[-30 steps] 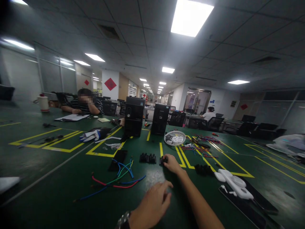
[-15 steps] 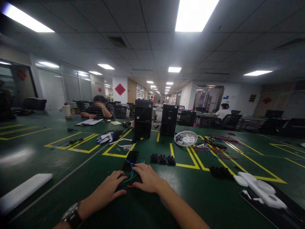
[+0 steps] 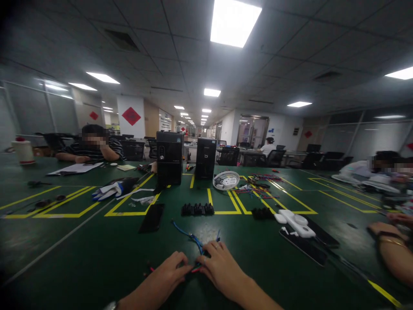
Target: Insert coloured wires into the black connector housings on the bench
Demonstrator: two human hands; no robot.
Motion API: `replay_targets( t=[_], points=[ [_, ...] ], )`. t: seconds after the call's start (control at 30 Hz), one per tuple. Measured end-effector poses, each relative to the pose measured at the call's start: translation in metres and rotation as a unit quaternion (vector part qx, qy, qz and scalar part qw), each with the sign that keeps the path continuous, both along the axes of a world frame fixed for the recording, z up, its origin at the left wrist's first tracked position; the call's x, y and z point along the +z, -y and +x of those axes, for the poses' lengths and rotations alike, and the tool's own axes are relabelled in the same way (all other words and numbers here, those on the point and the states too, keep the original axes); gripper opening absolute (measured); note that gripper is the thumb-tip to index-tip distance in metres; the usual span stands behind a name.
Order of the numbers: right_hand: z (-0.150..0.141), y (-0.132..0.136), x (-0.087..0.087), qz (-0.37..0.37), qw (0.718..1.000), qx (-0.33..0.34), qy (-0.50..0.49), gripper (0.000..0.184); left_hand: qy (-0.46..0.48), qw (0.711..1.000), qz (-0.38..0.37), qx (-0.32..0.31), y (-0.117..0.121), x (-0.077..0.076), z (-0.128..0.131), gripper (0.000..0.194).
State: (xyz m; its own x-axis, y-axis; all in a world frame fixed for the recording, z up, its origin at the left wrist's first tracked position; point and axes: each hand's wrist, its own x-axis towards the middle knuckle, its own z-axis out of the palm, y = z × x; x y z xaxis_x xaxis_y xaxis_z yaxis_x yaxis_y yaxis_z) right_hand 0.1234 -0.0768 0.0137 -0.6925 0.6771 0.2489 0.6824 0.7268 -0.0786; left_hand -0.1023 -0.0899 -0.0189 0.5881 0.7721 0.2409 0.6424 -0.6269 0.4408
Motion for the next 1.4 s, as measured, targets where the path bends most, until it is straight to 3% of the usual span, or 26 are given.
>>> replay_targets(
  t=[0.1, 0.2, 0.27, 0.33, 0.43, 0.53, 0.63, 0.7, 0.8, 0.87, 0.97, 1.13, 1.3, 1.4],
  points=[
    [0.064, 0.014, -0.006, 0.002, 0.996, -0.088, -0.013, 0.026, -0.007, 0.995, 0.043, -0.086, -0.008, 0.008, 0.066, 0.025],
    [0.129, 0.020, -0.012, 0.018, 0.983, -0.180, -0.023, 0.025, -0.031, 0.987, 0.094, -0.123, -0.027, 0.021, 0.128, 0.023],
    [0.165, 0.023, -0.015, 0.028, 0.972, -0.231, -0.029, 0.027, -0.035, 0.985, 0.109, -0.128, -0.040, 0.030, 0.157, 0.033],
    [0.192, 0.027, -0.017, 0.037, 0.962, -0.268, -0.028, 0.030, -0.022, 0.986, 0.109, -0.123, -0.051, 0.039, 0.169, 0.047],
    [0.214, 0.032, -0.017, 0.056, 0.951, -0.302, -0.017, 0.038, -0.012, 0.989, 0.106, -0.099, -0.065, 0.046, 0.153, 0.046],
    [0.220, 0.034, -0.010, 0.072, 0.947, -0.311, -0.034, 0.043, -0.042, 0.994, 0.093, -0.036, -0.076, 0.042, 0.107, 0.041],
    [0.216, 0.032, 0.001, 0.057, 0.953, -0.289, -0.070, 0.040, -0.098, 0.990, 0.053, 0.085, -0.084, 0.024, 0.050, 0.042],
    [0.208, 0.030, 0.005, 0.036, 0.964, -0.251, -0.082, 0.038, -0.123, 0.983, 0.020, 0.131, -0.087, 0.004, 0.015, 0.045],
    [0.192, 0.024, 0.006, 0.001, 0.979, -0.193, -0.057, 0.033, -0.123, 0.982, -0.005, 0.144, -0.085, -0.021, -0.013, 0.048],
    [0.183, 0.018, 0.005, -0.014, 0.983, -0.182, -0.034, 0.024, -0.136, 0.983, -0.022, 0.118, -0.075, -0.025, -0.010, 0.049],
    [0.181, 0.008, 0.007, -0.022, 0.979, -0.193, -0.058, 0.021, -0.175, 0.982, -0.045, 0.054, -0.049, -0.009, 0.025, 0.049],
    [0.199, -0.002, 0.021, -0.003, 0.948, -0.268, -0.173, 0.026, -0.122, 0.989, 0.020, -0.078, -0.018, 0.028, 0.109, 0.033],
    [0.217, 0.002, 0.049, 0.074, 0.899, -0.333, -0.275, 0.028, -0.069, 0.976, 0.103, -0.178, -0.019, 0.026, 0.185, 0.018],
    [0.226, 0.009, 0.069, 0.133, 0.854, -0.355, -0.357, 0.030, -0.055, 0.972, 0.124, -0.190, -0.027, 0.026, 0.214, 0.012]
  ],
)
